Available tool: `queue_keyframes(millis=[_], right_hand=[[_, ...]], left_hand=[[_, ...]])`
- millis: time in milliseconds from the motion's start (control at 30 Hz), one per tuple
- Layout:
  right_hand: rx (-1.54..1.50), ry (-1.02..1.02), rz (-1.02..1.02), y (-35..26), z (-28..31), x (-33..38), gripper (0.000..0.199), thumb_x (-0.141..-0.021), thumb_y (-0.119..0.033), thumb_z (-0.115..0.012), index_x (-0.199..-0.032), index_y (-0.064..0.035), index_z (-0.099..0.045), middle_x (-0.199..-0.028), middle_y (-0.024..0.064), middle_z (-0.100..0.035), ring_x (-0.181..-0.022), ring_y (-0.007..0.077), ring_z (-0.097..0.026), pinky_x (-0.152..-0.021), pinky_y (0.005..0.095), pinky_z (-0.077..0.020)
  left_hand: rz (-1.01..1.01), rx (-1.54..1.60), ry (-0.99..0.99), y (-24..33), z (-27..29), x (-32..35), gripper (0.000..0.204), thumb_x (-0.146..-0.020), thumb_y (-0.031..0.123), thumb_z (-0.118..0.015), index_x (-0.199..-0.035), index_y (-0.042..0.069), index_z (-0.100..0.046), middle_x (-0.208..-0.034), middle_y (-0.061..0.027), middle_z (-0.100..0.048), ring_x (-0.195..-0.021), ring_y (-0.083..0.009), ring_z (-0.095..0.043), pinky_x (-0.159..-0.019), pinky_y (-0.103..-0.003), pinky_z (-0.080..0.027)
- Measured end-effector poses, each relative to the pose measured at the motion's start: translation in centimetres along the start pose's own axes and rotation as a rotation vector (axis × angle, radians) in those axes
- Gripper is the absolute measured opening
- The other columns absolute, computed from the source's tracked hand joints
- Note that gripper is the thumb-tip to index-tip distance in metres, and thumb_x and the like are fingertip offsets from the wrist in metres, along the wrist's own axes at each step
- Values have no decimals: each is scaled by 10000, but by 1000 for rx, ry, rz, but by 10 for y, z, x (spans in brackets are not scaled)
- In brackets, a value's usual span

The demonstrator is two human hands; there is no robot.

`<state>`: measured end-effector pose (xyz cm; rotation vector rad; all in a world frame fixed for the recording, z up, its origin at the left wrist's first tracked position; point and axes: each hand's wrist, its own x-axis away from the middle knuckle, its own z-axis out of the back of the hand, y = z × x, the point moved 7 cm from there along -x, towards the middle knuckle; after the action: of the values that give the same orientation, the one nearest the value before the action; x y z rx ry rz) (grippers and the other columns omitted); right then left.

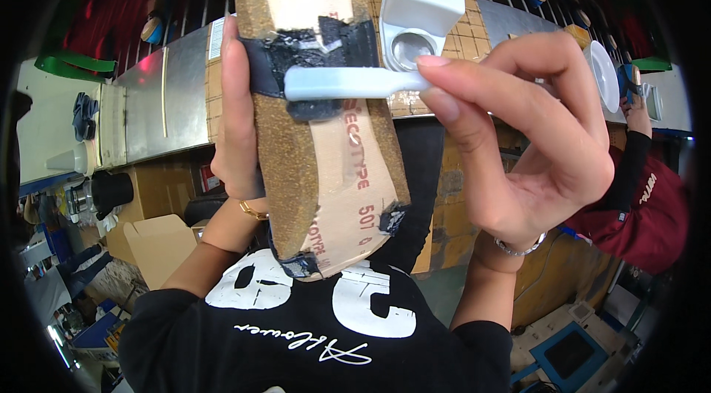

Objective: The person holds a blue sandal and uses a small brush to apply black paint to the straps and edges. They repeatedly dip the brush into a white container and continue painting different sections of the sandal throughout the clip.

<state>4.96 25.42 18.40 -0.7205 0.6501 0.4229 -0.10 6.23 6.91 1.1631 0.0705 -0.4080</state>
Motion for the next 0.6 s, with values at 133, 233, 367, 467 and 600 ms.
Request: queue_keyframes(millis=[133, 233, 367, 467, 600], right_hand=[[112, 69, 32, -10, 2, 3, 252, -760, 78, -753, -1009, 39, -762, -884, 105, -602, -811, 170, -550, -725, 266, -424], [174, 99, 44, -16, 3, 5, 259, -755, 84, -757, -1011, 39, -761, -893, 108, -606, -820, 174, -560, -734, 271, -438], [167, 141, 56, -14, 7, 5, 251, -754, 79, -761, -1001, 34, -762, -932, 118, -616, -831, 179, -571, -752, 277, -450], [61, 102, 96, -5, 7, 1, 239, -752, 57, -771, -989, 26, -763, -972, 132, -621, -851, 183, -574, -763, 277, -454], [-79, 32, 103, 4, 4, 0, 244, -745, 44, -777, -987, 16, -770, -965, 130, -614, -850, 172, -561, -744, 256, -427]], left_hand=[[-105, -185, 47, 11, 4, 0, 626, -1129, 365, -275, -1598, -1, -83, -1535, -218, -383, -1332, -254, -534, -1096, -377, -496], [-694, -587, 366, 42, 7, 1, 587, -1091, 279, -335, -1552, -37, -153, -1522, -249, -380, -1330, -279, -526, -1094, -374, -484], [-748, -344, 475, 26, 9, -10, 510, -962, 104, -538, -1415, -93, -412, -1418, -351, -467, -1254, -369, -587, -998, -384, -545], [-600, -206, 436, 15, 12, -6, 517, -954, 98, -551, -1416, -91, -420, -1400, -340, -484, -1229, -354, -595, -980, -375, -547], [-545, -167, 382, 20, 13, 1, 526, -943, 91, -568, -1418, -88, -430, -1377, -325, -507, -1196, -334, -606, -957, -363, -549]])
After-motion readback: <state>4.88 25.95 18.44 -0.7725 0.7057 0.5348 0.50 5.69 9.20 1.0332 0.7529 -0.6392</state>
